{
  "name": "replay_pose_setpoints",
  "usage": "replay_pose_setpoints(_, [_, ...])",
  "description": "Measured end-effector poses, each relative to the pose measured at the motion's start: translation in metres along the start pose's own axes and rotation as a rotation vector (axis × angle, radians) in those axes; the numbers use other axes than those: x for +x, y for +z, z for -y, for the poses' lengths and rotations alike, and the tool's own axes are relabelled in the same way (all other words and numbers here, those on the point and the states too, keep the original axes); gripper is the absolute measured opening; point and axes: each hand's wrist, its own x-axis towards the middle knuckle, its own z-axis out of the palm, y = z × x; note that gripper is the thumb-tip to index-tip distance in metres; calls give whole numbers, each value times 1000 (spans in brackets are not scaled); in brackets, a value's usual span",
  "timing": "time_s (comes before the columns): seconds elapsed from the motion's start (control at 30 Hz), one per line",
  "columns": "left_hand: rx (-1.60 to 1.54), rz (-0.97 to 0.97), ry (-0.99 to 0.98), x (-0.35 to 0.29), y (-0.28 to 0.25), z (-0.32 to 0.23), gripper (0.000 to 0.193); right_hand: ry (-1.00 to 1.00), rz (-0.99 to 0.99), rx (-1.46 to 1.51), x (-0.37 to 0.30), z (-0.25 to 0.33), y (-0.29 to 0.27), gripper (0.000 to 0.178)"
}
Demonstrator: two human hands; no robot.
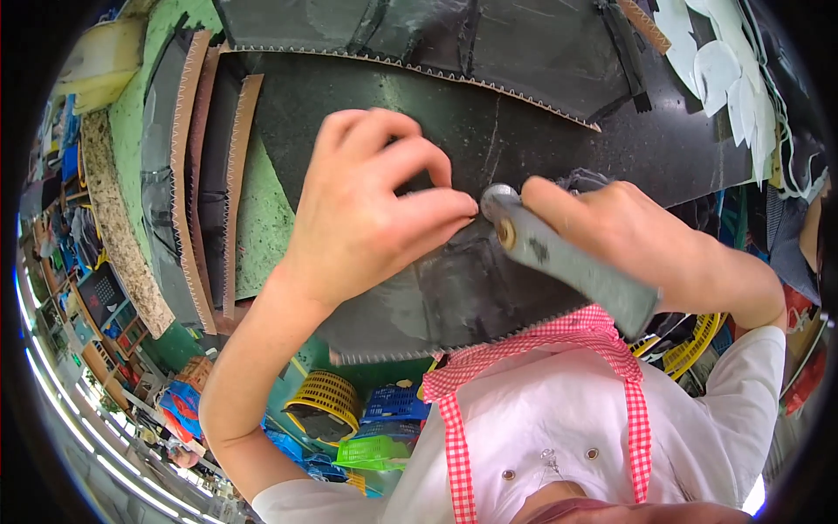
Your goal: Using a hammer and hands to fold and bond leather components of a shoe upper at a manufacturing station.
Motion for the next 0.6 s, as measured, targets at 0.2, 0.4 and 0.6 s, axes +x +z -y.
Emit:
replay_pose_setpoints(0.2, [157, -8, -21, -7, 1, -16, 23, -90, -179, -16, 4, 1, 0, 36])
replay_pose_setpoints(0.4, [23, -39, -228, -16, -2, -23, 19, -47, -142, -11, 12, -1, -2, 34])
replay_pose_setpoints(0.6, [104, -52, -301, -19, -8, -31, 25, -61, -77, -68, 8, 8, 10, 25])
